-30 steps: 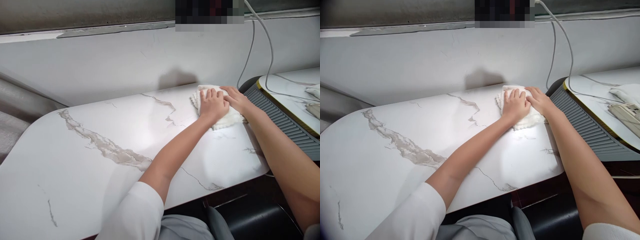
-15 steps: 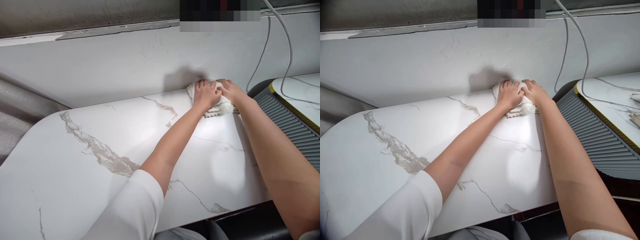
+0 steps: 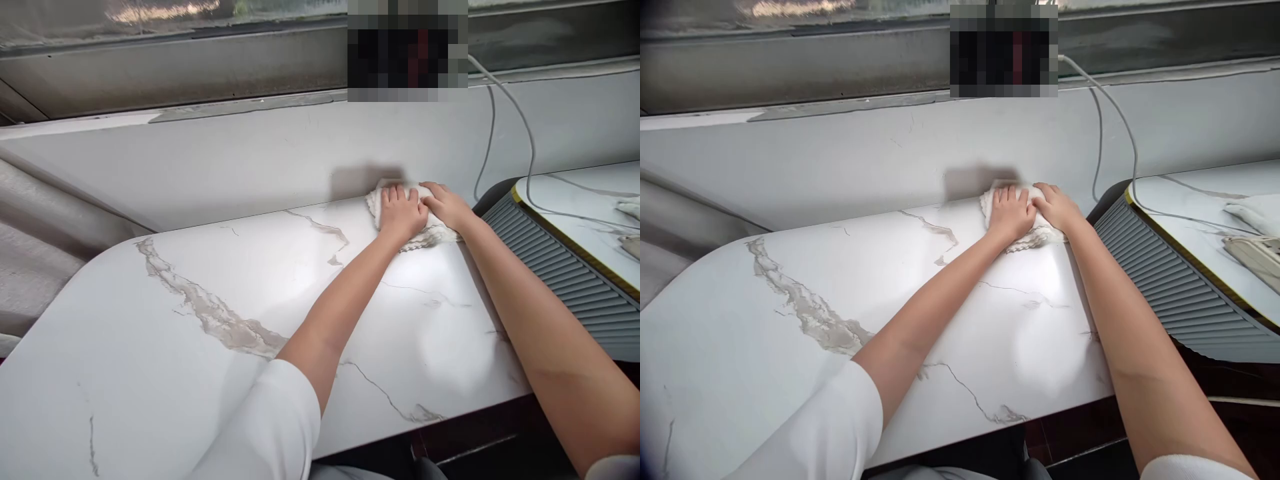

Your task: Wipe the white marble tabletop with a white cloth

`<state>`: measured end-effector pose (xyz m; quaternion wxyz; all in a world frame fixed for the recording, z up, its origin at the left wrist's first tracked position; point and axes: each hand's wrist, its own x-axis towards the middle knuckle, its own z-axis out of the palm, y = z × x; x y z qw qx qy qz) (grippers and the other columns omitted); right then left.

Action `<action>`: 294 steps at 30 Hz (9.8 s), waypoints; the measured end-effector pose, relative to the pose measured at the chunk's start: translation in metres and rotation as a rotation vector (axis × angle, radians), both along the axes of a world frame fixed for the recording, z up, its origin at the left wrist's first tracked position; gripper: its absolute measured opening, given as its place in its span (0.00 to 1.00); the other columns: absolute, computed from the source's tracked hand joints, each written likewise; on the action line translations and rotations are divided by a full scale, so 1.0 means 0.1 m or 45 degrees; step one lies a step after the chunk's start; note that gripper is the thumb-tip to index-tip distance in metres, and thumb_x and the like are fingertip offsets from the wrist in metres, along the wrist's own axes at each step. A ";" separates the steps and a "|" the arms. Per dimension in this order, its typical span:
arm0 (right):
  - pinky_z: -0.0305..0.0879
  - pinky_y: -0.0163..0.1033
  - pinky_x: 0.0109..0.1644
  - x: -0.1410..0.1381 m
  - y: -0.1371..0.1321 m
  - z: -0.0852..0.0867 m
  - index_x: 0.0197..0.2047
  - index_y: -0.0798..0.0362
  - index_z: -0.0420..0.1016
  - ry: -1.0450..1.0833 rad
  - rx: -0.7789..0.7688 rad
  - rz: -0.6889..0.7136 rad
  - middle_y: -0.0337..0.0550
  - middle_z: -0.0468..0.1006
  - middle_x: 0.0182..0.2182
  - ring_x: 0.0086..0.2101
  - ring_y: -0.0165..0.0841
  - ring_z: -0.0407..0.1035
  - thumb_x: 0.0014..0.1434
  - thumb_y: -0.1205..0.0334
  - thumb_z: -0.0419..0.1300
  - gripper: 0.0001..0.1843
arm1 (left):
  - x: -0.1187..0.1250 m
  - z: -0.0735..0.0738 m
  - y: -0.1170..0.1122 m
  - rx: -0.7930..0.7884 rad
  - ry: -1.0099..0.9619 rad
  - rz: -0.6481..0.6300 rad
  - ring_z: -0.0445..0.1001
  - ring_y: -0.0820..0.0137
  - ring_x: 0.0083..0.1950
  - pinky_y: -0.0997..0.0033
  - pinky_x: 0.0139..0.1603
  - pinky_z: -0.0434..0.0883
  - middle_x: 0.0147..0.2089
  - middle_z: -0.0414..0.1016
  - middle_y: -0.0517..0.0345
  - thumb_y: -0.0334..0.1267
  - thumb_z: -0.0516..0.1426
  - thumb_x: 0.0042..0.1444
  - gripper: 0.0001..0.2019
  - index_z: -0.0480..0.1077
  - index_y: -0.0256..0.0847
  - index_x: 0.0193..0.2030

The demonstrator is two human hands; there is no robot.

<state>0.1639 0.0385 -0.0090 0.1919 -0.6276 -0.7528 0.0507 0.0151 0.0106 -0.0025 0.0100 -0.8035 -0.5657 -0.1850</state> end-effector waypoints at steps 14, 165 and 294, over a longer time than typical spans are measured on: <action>0.62 0.58 0.64 0.26 -1.27 0.06 0.64 0.45 0.63 0.108 -0.047 -0.067 0.46 0.67 0.63 0.63 0.47 0.61 0.61 0.53 0.47 0.28 | 0.14 0.02 -1.15 0.023 0.061 -0.163 0.56 0.52 0.72 0.49 0.72 0.50 0.70 0.59 0.32 0.43 0.42 0.68 0.26 0.59 0.30 0.67; 0.53 0.60 0.63 -2.56 -0.73 0.09 0.67 0.48 0.60 -0.170 0.016 0.064 0.49 0.61 0.65 0.62 0.52 0.52 0.67 0.56 0.41 0.28 | -2.47 0.07 -0.52 -0.048 -0.119 0.060 0.64 0.61 0.65 0.59 0.69 0.56 0.62 0.71 0.50 0.39 0.50 0.64 0.17 0.68 0.40 0.58; 0.38 0.62 0.70 -4.77 -1.97 -0.06 0.70 0.74 0.53 0.034 0.221 0.755 0.73 0.53 0.68 0.69 0.55 0.45 0.69 0.55 0.45 0.35 | -4.74 0.06 -1.92 -0.055 -0.109 0.390 0.60 0.64 0.70 0.54 0.74 0.51 0.67 0.67 0.53 0.41 0.42 0.68 0.21 0.66 0.40 0.62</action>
